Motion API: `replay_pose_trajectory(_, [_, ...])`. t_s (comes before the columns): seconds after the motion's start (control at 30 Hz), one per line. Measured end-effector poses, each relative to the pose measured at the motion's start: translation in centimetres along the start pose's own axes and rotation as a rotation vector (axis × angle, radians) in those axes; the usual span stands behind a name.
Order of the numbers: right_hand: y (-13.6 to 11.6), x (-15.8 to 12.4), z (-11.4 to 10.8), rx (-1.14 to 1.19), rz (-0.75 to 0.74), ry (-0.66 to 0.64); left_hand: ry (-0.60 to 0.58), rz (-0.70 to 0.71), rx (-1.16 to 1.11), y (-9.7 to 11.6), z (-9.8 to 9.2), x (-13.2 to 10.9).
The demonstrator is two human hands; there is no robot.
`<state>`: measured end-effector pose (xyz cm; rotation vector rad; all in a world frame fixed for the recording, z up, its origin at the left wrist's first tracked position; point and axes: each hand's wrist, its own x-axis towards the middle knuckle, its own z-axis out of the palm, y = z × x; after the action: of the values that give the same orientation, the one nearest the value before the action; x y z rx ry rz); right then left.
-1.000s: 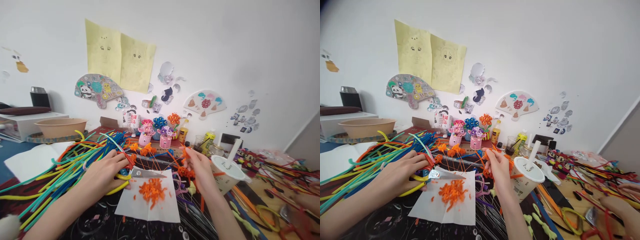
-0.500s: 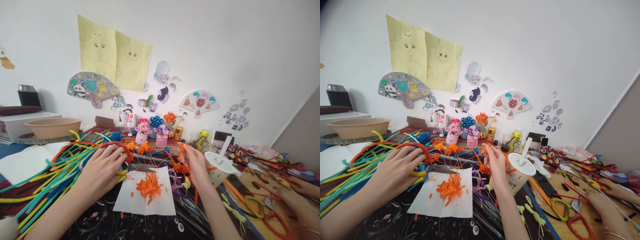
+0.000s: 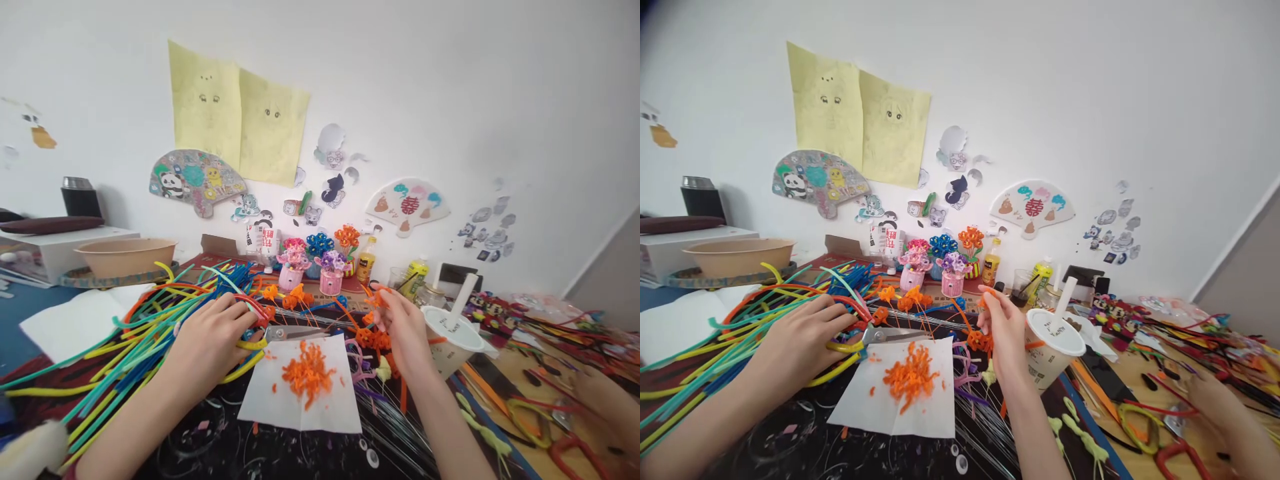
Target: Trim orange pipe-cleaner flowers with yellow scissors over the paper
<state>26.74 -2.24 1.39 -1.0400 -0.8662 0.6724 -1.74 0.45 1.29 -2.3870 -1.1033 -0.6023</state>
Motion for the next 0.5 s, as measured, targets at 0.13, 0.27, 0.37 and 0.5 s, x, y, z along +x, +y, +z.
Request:
replay_pose_trajectory(0.13, [-0.13,0.0,0.05,0.033,-0.017,0.003,-0.032,-0.024,-0.021,-0.32,0.32,-0.14])
replay_pose_trajectory(0.27, [0.06,0.17,0.01,0.039,-0.002,-0.009,-0.086,-0.09,0.003,-0.19,0.26,-0.12])
replay_pose_trajectory(0.37, [0.1,0.13,0.03,0.036,0.003,-0.015,-0.138,-0.186,0.017,-0.02,-0.14,0.01])
replay_pose_trajectory(0.5, [0.03,-0.08,0.09,0.032,-0.01,-0.014,-0.246,-0.286,0.037,0.02,-0.38,0.14])
